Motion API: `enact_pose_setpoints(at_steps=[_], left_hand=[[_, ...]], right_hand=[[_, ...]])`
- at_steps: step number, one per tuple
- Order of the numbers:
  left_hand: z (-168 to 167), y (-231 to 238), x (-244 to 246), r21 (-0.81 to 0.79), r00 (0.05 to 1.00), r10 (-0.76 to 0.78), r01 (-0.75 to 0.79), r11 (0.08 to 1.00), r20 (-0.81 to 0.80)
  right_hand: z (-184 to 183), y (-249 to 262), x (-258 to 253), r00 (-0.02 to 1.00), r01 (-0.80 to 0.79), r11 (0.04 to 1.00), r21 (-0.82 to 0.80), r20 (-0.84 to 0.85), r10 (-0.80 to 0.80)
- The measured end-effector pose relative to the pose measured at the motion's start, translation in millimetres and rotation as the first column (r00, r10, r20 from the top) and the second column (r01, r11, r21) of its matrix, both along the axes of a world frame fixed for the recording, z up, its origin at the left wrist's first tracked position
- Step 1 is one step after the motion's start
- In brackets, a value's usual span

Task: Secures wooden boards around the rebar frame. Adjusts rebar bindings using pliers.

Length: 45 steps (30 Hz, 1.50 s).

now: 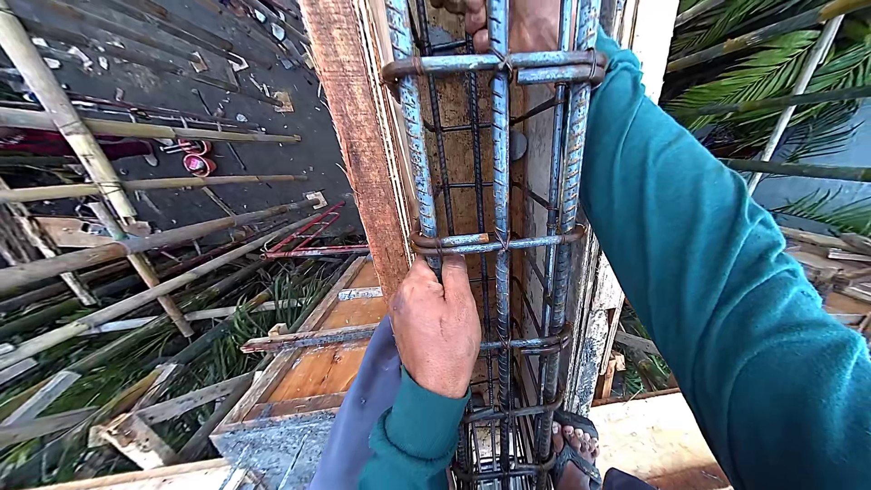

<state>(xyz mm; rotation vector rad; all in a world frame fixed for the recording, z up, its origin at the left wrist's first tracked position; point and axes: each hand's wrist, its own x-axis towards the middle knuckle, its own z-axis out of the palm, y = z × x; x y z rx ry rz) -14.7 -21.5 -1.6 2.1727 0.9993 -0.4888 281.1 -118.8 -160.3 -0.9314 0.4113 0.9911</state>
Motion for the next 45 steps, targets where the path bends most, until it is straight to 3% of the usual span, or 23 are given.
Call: enact_pose_setpoints(at_steps=[3, 8, 11, 13, 15, 21, 24, 27, 30, 37, 45], left_hand=[[-5, -4, 0, 0.017, 0.999, 0.039, -0.040, 0.999, 0.038], [-7, -6, 1, -0.035, 0.998, 0.068, -0.067, 0.997, 0.017], [-4, -6, 5, -0.053, 0.998, 0.064, -0.064, 0.997, -0.001], [-3, -6, 8, -0.043, 0.998, 0.060, -0.060, 0.997, 0.001], [-2, -6, 10, -0.050, 0.998, 0.056, -0.057, 0.997, -0.023], [-1, -5, 12, -0.077, 0.998, 0.040, -0.043, 0.996, -0.050], [0, -4, 13, -0.085, 0.998, 0.032, -0.036, 0.996, -0.049], [2, -3, 14, -0.077, 0.998, 0.020, -0.025, 0.997, -0.060], [1, -3, 14, -0.058, 0.999, 0.028, -0.030, 0.998, -0.042], [-2, -5, 11, -0.027, 0.999, 0.042, -0.042, 0.999, -0.003], [-6, -5, 9, -0.006, 0.999, 0.032, -0.032, 0.999, 0.027]], right_hand=[[1, 1, 0, 0.997, -0.042, 0.994, -0.099, 0.059, 0.048], [19, -7, -12, 0.981, -0.076, 0.993, -0.090, 0.169, 0.091], [30, -14, -19, 0.951, -0.162, 0.957, -0.242, 0.220, 0.217], [37, -14, -19, 0.952, -0.192, 0.917, -0.350, 0.163, 0.261], [41, -19, -23, 0.961, -0.183, 0.905, -0.384, 0.122, 0.246], [67, -33, -42, 0.979, -0.090, 0.961, -0.263, 0.151, 0.133], [99, -28, -61, 0.966, 0.036, 0.933, -0.357, 0.250, 0.058], [78, -37, -50, 0.993, 0.019, 0.929, -0.370, 0.119, 0.027], [82, -33, -50, 0.988, 0.052, 0.900, -0.433, 0.152, 0.016], [72, -35, -54, 0.970, 0.156, 0.956, -0.249, 0.223, -0.100], [100, -43, -58, 0.996, 0.089, 0.908, -0.409, 0.043, -0.078]])
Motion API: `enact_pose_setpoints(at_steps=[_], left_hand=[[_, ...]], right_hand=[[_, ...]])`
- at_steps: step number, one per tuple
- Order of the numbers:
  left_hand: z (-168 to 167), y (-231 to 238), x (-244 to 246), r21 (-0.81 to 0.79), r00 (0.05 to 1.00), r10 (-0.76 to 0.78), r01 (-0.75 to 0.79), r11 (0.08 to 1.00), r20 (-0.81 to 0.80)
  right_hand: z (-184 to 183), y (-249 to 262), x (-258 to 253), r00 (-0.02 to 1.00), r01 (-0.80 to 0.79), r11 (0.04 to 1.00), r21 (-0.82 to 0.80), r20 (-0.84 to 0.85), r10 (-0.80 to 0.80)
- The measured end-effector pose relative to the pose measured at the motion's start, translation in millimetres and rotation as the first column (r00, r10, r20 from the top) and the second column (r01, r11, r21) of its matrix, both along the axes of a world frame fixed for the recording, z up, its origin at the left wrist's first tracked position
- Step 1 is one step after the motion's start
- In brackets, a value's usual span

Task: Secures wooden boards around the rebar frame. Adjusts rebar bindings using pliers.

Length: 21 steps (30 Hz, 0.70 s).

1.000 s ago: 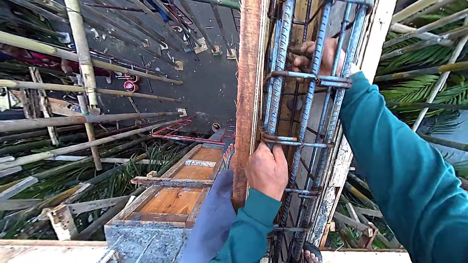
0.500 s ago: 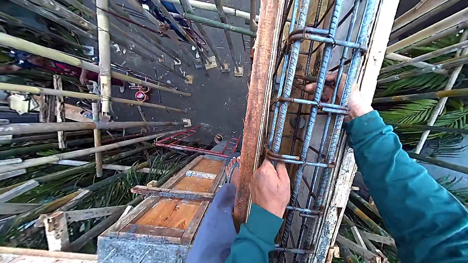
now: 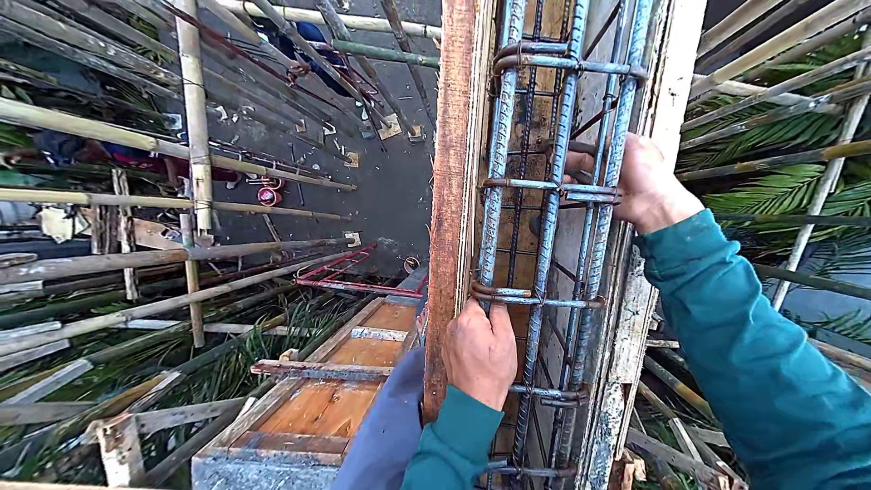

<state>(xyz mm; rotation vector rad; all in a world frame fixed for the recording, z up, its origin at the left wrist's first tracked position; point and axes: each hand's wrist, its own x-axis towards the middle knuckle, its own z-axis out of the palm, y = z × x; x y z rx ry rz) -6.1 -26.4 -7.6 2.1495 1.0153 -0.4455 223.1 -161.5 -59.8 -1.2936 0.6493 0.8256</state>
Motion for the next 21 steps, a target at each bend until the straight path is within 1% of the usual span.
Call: enact_pose_setpoints(at_steps=[4, 6, 7, 8, 9, 11, 12, 14, 15, 16, 19, 21], left_hand=[[-4, 0, 0, 0.017, 1.000, 0.001, -0.001, 1.000, 0.029], [-4, 0, -1, 0.013, 0.999, 0.018, -0.019, 1.000, 0.040], [-5, 0, -1, 0.010, 0.998, 0.027, -0.027, 1.000, 0.048], [-4, 1, 0, 0.004, 0.998, 0.034, -0.034, 0.999, 0.047], [-3, 1, 1, 0.003, 0.998, 0.037, -0.037, 0.999, 0.045], [-2, 1, 2, 0.004, 0.998, 0.034, -0.035, 0.999, 0.049], [-2, 1, 2, 0.008, 0.998, 0.029, -0.030, 1.000, 0.055], [-1, 2, 2, -0.003, 0.998, 0.036, -0.036, 0.999, 0.050], [-1, 2, 3, -0.006, 0.998, 0.040, -0.040, 0.999, 0.042], [-1, 2, 3, 0.000, 0.999, 0.039, -0.039, 0.999, 0.035], [-1, 3, 3, -0.001, 0.999, 0.046, -0.046, 0.999, -0.004], [-3, 3, 1, 0.002, 0.999, 0.050, -0.050, 0.999, -0.004]], right_hand=[[9, 3, -3, 0.999, 0.028, 0.996, -0.084, 0.030, -0.025], [20, 0, -8, 0.997, 0.038, 0.993, -0.113, 0.069, -0.030], [27, -2, -12, 0.995, 0.022, 0.989, -0.148, 0.100, -0.008], [33, -6, -18, 0.989, -0.019, 0.981, -0.193, 0.143, 0.047], [38, -11, -25, 0.971, -0.094, 0.962, -0.256, 0.191, 0.145], [43, -22, -36, 0.898, -0.220, 0.892, -0.395, 0.275, 0.343], [46, -26, -34, 0.865, -0.270, 0.854, -0.445, 0.278, 0.418], [51, -33, -30, 0.823, -0.313, 0.791, -0.526, 0.266, 0.503], [55, -39, -29, 0.810, -0.322, 0.774, -0.544, 0.265, 0.524], [59, -47, -32, 0.802, -0.326, 0.779, -0.536, 0.279, 0.527], [80, -70, -52, 0.826, -0.284, 0.849, -0.446, 0.337, 0.453], [96, -84, -69, 0.832, -0.278, 0.868, -0.411, 0.349, 0.432]])
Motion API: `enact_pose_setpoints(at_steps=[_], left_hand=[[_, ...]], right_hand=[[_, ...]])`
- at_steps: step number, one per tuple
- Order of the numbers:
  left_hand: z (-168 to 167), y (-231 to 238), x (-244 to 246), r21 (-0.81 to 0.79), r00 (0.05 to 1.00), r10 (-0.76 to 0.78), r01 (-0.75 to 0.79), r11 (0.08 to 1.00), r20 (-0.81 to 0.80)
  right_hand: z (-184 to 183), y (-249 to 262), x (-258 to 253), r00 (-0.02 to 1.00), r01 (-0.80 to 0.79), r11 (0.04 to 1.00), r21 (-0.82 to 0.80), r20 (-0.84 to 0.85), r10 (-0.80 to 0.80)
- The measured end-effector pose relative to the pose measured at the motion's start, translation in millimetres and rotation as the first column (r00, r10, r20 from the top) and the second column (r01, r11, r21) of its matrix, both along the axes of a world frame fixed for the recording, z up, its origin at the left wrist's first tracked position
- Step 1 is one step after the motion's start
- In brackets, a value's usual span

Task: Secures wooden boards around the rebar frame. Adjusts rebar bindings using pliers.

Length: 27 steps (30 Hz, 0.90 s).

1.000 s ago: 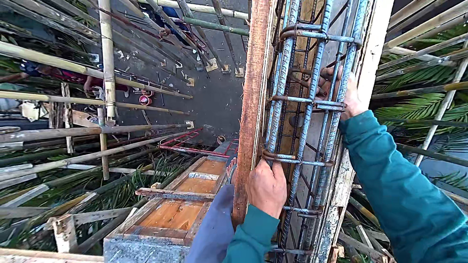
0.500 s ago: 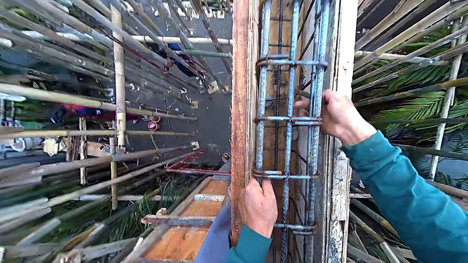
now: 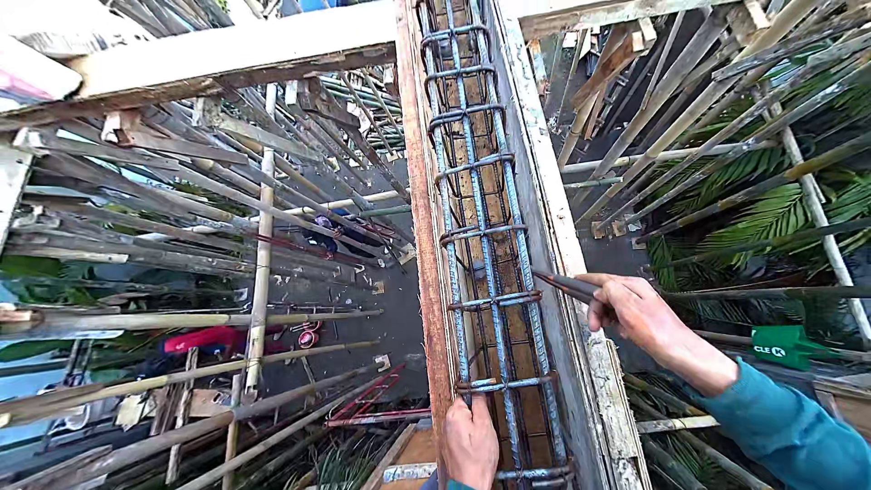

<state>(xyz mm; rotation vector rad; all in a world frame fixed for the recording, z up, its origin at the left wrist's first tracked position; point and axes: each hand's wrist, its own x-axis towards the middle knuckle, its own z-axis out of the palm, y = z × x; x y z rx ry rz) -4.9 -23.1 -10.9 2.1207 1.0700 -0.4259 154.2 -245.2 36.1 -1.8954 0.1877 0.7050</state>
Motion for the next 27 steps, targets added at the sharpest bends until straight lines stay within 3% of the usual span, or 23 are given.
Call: enact_pose_setpoints(at_steps=[6, 11, 17, 22, 27], left_hand=[[4, -1, 1, 0.009, 0.999, -0.040, 0.040, 0.999, -0.014], [7, -1, 3, 0.017, 0.999, -0.046, 0.046, 0.999, 0.006], [1, 2, 0, 0.024, 0.999, -0.044, 0.044, 0.999, 0.016], [1, 1, 2, 0.046, 0.998, -0.038, 0.036, 0.998, 0.042], [3, -1, 5, 0.069, 0.999, -0.021, 0.018, 0.997, 0.033]], right_hand=[[41, -35, -70, 0.992, 0.123, 0.989, 0.086, 0.024, -0.126], [46, -38, -137, 0.967, 0.250, 0.962, 0.110, -0.072, -0.243], [27, -22, -185, 0.978, 0.120, 0.984, 0.129, -0.187, -0.095], [-13, 17, -180, 0.945, 0.261, 0.941, 0.215, -0.259, -0.202], [-51, 36, -136, 0.871, 0.347, 0.927, 0.140, -0.415, -0.263]])
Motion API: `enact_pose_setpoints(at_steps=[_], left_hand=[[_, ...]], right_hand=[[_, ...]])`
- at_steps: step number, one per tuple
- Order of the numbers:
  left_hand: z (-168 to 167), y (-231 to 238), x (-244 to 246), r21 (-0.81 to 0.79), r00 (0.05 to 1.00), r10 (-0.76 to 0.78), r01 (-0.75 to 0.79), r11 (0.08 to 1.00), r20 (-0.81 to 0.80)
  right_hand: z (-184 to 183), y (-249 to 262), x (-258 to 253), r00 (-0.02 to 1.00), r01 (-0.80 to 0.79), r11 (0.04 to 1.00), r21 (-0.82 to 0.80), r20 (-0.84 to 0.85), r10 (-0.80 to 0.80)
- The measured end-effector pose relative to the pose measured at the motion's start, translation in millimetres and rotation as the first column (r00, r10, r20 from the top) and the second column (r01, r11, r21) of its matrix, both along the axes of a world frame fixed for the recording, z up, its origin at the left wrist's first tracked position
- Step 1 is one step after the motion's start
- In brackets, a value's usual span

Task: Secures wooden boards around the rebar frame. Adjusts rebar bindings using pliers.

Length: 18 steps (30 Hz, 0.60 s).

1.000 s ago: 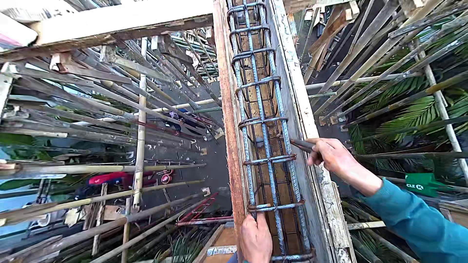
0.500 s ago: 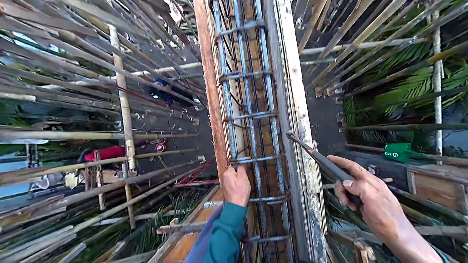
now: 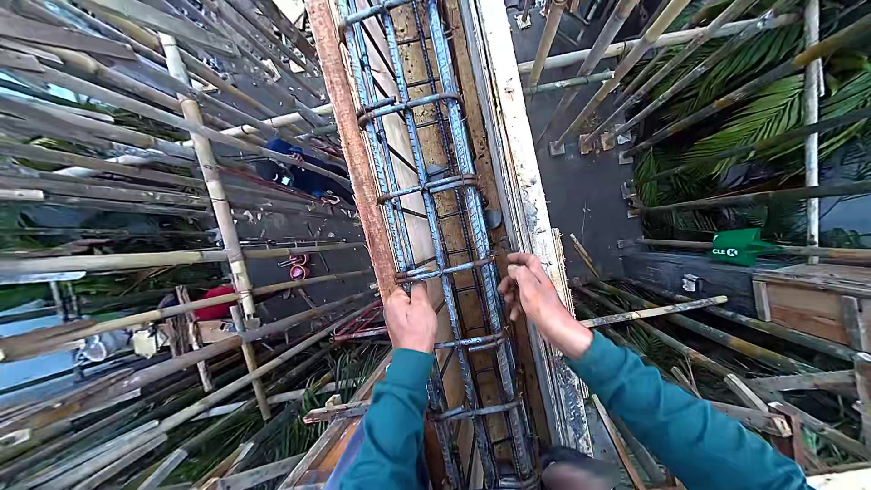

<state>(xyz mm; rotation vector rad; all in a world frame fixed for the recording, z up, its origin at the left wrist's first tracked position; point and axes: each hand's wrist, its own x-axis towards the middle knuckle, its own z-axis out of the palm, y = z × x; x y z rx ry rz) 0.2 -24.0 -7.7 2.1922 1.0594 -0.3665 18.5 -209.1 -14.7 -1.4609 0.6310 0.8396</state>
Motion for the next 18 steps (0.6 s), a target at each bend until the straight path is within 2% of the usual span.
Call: enact_pose_setpoints(at_steps=[6, 11, 13, 16, 18], left_hand=[[-2, -1, -1, 0.034, 1.000, 0.008, -0.008, 0.999, 0.006], [-4, -1, -1, 0.042, 1.000, 0.021, -0.022, 0.999, 0.022], [-4, -2, -1, 0.035, 0.999, 0.034, -0.034, 0.999, 0.007], [-3, -1, -3, 0.032, 1.000, 0.004, -0.003, 0.999, -0.010], [-4, 0, -7, 0.027, 1.000, -0.003, 0.003, 1.000, -0.015]], right_hand=[[-14, 8, 34, 0.974, -0.228, 0.968, -0.100, -0.022, 0.227], [-9, 11, 53, 0.871, -0.483, 0.826, -0.291, -0.063, 0.488], [-11, 9, 73, 0.790, -0.608, 0.740, -0.287, -0.129, 0.599], [-11, 5, 99, 0.751, -0.657, 0.711, -0.249, -0.136, 0.646], [-8, 11, 111, 0.719, -0.692, 0.665, -0.281, -0.187, 0.669]])
